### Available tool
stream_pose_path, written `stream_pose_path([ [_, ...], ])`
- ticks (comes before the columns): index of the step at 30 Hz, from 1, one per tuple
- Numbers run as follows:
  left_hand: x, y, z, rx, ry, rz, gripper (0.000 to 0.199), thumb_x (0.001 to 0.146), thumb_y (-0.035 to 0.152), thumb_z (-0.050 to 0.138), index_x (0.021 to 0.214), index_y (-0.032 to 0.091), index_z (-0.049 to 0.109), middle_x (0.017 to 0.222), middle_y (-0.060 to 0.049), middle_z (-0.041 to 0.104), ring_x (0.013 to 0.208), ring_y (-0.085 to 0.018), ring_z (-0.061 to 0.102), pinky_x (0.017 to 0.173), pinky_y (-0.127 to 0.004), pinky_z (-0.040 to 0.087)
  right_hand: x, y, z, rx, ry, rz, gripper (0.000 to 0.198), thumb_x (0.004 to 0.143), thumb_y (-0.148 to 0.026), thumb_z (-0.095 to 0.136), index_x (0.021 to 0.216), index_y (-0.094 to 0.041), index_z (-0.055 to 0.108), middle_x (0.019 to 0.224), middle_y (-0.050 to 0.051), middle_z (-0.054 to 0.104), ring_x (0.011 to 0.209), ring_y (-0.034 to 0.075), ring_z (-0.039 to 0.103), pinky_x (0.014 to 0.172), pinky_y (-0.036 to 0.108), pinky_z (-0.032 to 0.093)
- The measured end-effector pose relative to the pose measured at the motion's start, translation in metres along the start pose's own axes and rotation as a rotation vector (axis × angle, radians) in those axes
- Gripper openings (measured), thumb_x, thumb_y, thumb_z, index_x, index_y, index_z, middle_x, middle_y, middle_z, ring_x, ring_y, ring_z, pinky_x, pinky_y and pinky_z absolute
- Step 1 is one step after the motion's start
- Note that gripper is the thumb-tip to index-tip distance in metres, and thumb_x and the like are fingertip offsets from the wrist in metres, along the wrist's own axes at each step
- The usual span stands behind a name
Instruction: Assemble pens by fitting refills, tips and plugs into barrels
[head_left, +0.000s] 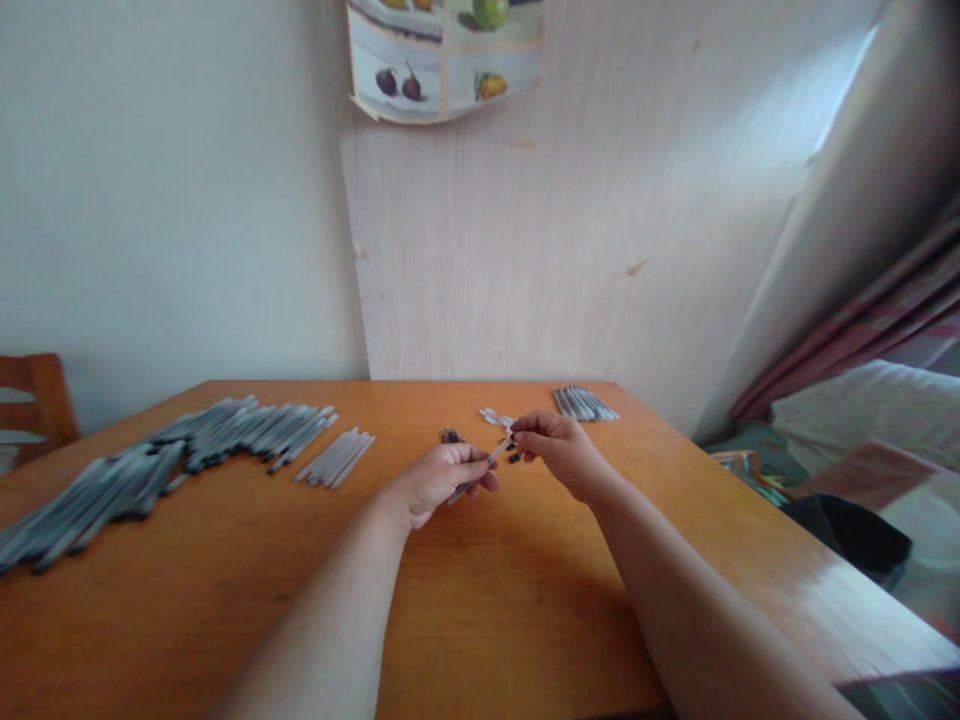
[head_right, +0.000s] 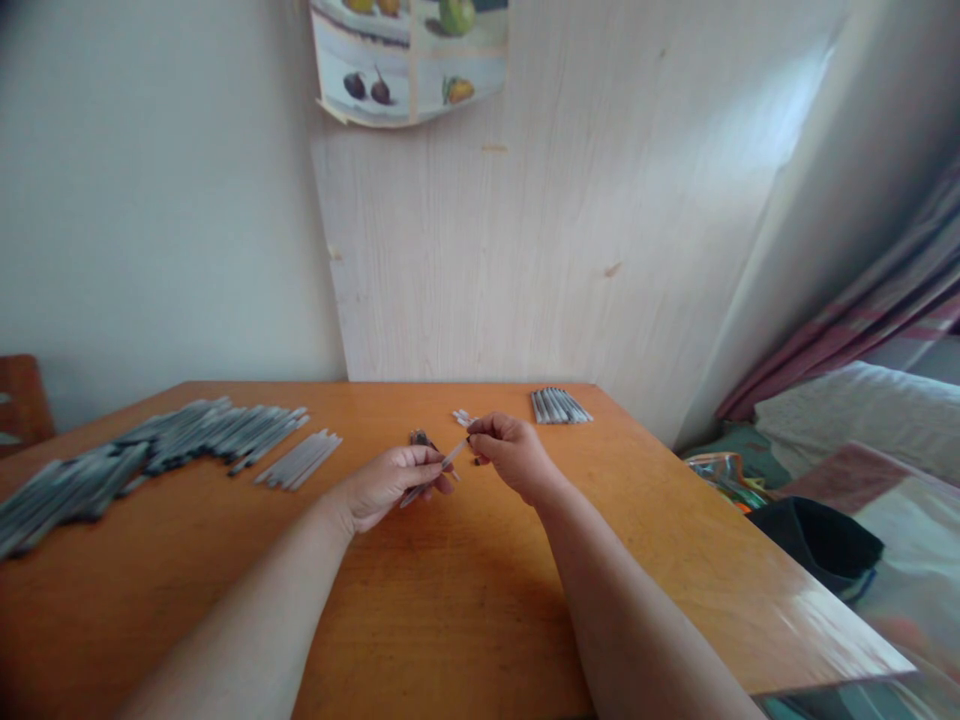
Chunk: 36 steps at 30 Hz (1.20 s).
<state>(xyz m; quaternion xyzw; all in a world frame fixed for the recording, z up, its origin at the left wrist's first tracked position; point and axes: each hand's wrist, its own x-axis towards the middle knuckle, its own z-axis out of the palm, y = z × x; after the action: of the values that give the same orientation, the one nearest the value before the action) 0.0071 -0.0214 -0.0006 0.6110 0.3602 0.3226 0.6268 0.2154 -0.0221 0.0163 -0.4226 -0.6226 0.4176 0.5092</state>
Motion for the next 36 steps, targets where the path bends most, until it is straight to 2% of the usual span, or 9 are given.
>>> stream_pose_path([
  [18,0.0004,-0.0014,0.0001,0.004,-0.007,-0.002,0.032,0.077,0.039,0.069,0.096,0.013,0.067,0.087,-0.01,0.071,0.065,-0.012,0.053,0.062,-0.026,0.034,-0.0018,-0.002,-0.0003,-0.06,-0.04,0.019,0.02,0.071,-0.029,0.064,0.087,-0.017,0.063,0.073,0.0,0.063,0.059,0.01,0.051,0.058,0.024,0.042],
  [25,0.0008,-0.0004,-0.001,-0.008,-0.015,0.011,0.033,0.077,0.04,0.069,0.096,0.013,0.067,0.087,-0.01,0.071,0.066,-0.011,0.053,0.064,-0.025,0.035,-0.0014,-0.0017,-0.0013,0.043,-0.053,0.033,0.024,0.074,-0.033,0.064,0.091,-0.016,0.063,0.074,0.001,0.063,0.061,0.01,0.054,0.059,0.024,0.044],
  [36,0.0011,-0.0013,-0.0009,-0.013,-0.029,0.015,0.029,0.079,0.038,0.067,0.095,0.014,0.068,0.087,-0.01,0.071,0.068,-0.011,0.053,0.065,-0.026,0.035,-0.0007,0.0024,-0.0039,0.082,-0.103,0.076,0.024,0.074,-0.038,0.067,0.081,-0.015,0.063,0.077,0.004,0.066,0.063,0.011,0.057,0.058,0.025,0.043],
])
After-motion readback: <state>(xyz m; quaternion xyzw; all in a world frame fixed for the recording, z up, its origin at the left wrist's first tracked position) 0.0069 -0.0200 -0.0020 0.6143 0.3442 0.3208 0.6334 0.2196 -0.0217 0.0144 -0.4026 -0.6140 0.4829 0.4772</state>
